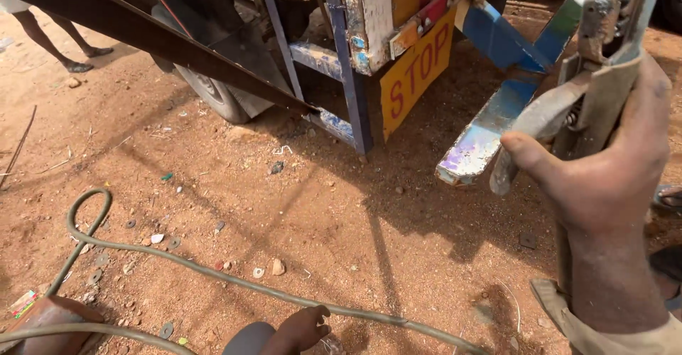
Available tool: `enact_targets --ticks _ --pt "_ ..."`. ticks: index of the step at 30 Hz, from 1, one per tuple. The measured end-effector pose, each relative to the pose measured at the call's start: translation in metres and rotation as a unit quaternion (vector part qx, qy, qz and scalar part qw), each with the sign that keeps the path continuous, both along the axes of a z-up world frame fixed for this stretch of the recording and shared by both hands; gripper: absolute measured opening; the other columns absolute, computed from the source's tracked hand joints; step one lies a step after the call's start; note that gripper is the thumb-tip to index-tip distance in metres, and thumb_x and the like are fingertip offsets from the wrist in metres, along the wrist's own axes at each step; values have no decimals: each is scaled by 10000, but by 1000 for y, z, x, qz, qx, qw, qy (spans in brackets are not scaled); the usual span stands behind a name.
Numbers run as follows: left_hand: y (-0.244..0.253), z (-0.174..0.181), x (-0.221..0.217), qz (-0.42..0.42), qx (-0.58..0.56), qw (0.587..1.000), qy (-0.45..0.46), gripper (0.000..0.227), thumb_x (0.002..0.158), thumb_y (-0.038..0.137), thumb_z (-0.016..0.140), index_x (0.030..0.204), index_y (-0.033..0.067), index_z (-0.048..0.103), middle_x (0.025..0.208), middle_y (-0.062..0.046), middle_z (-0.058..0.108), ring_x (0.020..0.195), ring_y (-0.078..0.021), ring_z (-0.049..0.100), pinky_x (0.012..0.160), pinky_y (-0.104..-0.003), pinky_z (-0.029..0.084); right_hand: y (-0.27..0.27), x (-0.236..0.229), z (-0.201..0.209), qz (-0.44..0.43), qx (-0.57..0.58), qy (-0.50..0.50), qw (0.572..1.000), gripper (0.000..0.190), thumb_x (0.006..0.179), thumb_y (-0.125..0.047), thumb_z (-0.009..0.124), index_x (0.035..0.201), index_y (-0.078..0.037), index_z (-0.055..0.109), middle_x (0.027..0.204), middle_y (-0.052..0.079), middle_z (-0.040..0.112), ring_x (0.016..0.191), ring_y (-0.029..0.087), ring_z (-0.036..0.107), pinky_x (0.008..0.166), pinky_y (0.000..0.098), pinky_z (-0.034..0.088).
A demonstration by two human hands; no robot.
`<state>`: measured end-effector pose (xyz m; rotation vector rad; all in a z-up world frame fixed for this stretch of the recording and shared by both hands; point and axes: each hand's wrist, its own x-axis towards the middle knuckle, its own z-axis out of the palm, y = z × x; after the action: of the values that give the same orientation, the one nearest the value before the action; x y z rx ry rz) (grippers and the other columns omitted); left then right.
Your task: The person welds a metal bar to the back of a truck, then inserts a new welding rod into the holder and continues welding.
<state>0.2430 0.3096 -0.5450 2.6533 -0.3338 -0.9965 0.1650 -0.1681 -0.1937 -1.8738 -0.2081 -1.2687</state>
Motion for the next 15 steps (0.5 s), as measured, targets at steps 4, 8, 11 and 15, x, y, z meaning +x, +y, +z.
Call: enact_targets --ticks 4,8,11,15 --pt "-5 0 -9 -50 96 993 52 479 959 410 740 1351 161 625 1303 -110 664 1244 -304 623 1089 -454 492 8 4 7 -61 -75 -6 995 942 973 -433 934 1566 0 344 1266 124 589 1198 206 686 1061 342 630" --pt "-6 15 -27 9 -15 996 83 416 948 358 706 1298 143 641 1193 -102 755 1156 -251 721 1050 -391 538 12 -1 7 -49 -74 -3 996 971 950 -383 946 1592 1 327 1289 143 572 1217 216 665 1082 345 650" --pt "23 -37 -16 -25 22 997 72 378 974 338 676 1304 156 649 1193 -111 743 1162 -253 709 1052 -404 535 15 -7 8 -40 -69 4 997 968 942 -334 941 1601 -2 315 1307 151 564 1223 218 651 1081 346 642" --pt "19 -33 -21 -39 60 994 87 385 1006 361 672 1324 148 636 1217 -90 732 1188 -228 691 1095 -405 505 18 -9 7 -58 -97 4 994 993 913 -327 960 1587 -11 302 1315 167 576 1220 223 671 1026 345 611"
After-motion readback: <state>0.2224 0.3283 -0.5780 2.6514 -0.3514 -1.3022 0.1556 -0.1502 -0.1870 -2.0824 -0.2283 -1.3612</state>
